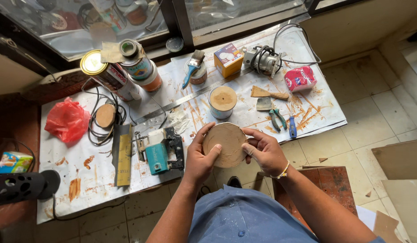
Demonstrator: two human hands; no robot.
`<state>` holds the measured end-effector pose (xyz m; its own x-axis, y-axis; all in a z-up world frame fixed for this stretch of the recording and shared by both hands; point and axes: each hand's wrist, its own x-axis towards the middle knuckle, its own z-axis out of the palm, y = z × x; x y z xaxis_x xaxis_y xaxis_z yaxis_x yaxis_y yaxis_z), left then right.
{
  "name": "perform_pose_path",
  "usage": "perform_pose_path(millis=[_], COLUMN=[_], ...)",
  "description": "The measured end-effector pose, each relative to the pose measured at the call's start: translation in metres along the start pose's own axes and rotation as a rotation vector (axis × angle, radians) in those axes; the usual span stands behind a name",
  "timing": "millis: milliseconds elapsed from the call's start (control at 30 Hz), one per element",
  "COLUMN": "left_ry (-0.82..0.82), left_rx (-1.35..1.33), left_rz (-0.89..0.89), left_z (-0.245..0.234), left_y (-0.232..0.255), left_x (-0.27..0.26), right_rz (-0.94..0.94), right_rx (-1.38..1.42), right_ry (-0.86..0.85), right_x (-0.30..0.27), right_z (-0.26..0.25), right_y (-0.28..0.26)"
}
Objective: The person cuts a small piece of wood using a jigsaw on the floor, then moves to a workbench and uses a sander to smooth the edges of a circular wood piece.
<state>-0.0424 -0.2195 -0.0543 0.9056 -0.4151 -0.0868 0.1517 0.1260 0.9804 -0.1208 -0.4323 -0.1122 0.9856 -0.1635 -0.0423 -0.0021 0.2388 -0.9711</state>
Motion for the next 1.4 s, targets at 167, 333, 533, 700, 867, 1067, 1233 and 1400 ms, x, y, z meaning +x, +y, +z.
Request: perform_pose_path(millis=[167,333,533,700,867,1067,1233,1400], left_ry=[-0.068,-0.193,0.24,0.34,0.214,0.069,0.246,0.189], left_rx=[0.12,0.321,0.14,-0.068,-0.199,-0.07,0.071,-0.087], left_rz=[-0.105,-0.179,0.018,0.058,0.058,0.154,0.207,0.149], left_z=[0.005,0.006,0.002,-0.007,-0.035,-0.047,-0.054,-0.063], left_y=[-0.011,-0.026,-0.023,-0.049,-0.087,-0.037,-0.048,-0.052], left_x=[-0.011,-0.009,-0.007,-0.015,-0.01,-0.004,-0.003,-0.002], right_rz=[0.033,0.115,0.119,0.016,-0.066,-0.041,0.04,0.028], right_rx=[-0.117,-0.316,-0.076,-0.04,-0.09,0.108,-0.055,-0.026], right_ry=[0.061,0.057,-0.121,0.011,0.144,0.003,-0.136,-0.082], right_x=[-0.005,-0.001,-0.007,0.007,0.016,0.014,0.012,0.016], right_z=[-0.004,-0.002,0.021,0.031,0.058,0.085,0.093,0.084], right_y=[0.002,0.011,-0.004,0.025,0.005,-0.017,-0.018,0.016])
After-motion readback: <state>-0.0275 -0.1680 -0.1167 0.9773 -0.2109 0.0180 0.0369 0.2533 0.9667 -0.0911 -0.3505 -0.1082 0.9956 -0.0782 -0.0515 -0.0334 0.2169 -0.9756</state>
